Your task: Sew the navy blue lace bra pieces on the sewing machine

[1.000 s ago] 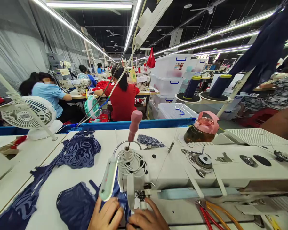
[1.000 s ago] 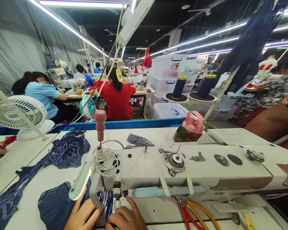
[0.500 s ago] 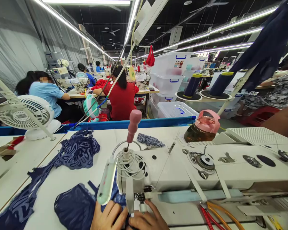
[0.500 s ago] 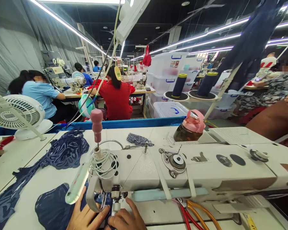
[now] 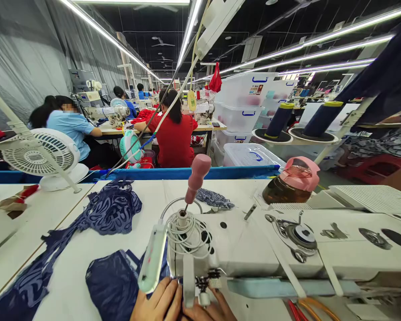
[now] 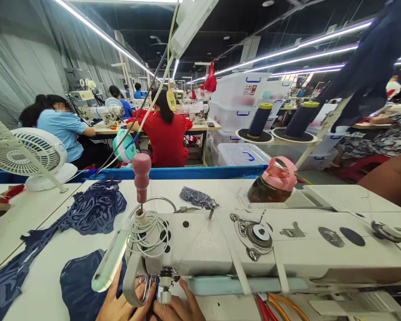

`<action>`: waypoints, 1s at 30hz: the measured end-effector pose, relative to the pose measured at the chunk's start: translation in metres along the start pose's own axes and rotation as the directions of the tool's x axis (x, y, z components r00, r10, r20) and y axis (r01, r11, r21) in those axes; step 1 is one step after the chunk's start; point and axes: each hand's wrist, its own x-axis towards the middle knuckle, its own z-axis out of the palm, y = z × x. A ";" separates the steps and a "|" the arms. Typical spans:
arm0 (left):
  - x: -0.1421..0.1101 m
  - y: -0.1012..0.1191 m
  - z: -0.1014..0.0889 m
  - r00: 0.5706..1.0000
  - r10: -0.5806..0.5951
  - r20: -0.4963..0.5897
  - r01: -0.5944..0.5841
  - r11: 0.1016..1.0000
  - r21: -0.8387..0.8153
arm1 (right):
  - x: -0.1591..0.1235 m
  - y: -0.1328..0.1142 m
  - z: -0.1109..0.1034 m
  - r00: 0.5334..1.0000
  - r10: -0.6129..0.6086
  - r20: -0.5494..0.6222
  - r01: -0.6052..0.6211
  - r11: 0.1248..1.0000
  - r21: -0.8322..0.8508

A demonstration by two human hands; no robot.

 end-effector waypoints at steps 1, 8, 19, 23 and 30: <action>0.005 -0.004 -0.002 0.999 0.033 0.020 -0.033 0.999 0.006 | 0.001 0.000 -0.002 1.000 0.011 0.006 -0.011 1.000 -0.012; 0.002 -0.007 0.004 0.985 -0.141 -0.097 0.132 0.987 -0.089 | 0.002 0.004 -0.017 0.987 0.019 0.158 -0.017 1.000 -0.012; -0.004 -0.002 -0.004 0.987 -0.132 0.089 0.144 0.979 -0.145 | -0.002 0.003 0.000 0.997 0.056 0.046 -0.059 0.997 0.054; -0.010 -0.006 0.003 0.999 0.007 0.050 -0.005 0.999 -0.047 | -0.013 0.004 0.005 0.998 0.007 0.064 -0.004 0.999 -0.049; 0.008 -0.016 0.007 0.989 -0.032 0.142 0.049 0.992 -0.117 | 0.011 0.003 -0.003 0.997 0.081 0.000 -0.081 0.996 -0.036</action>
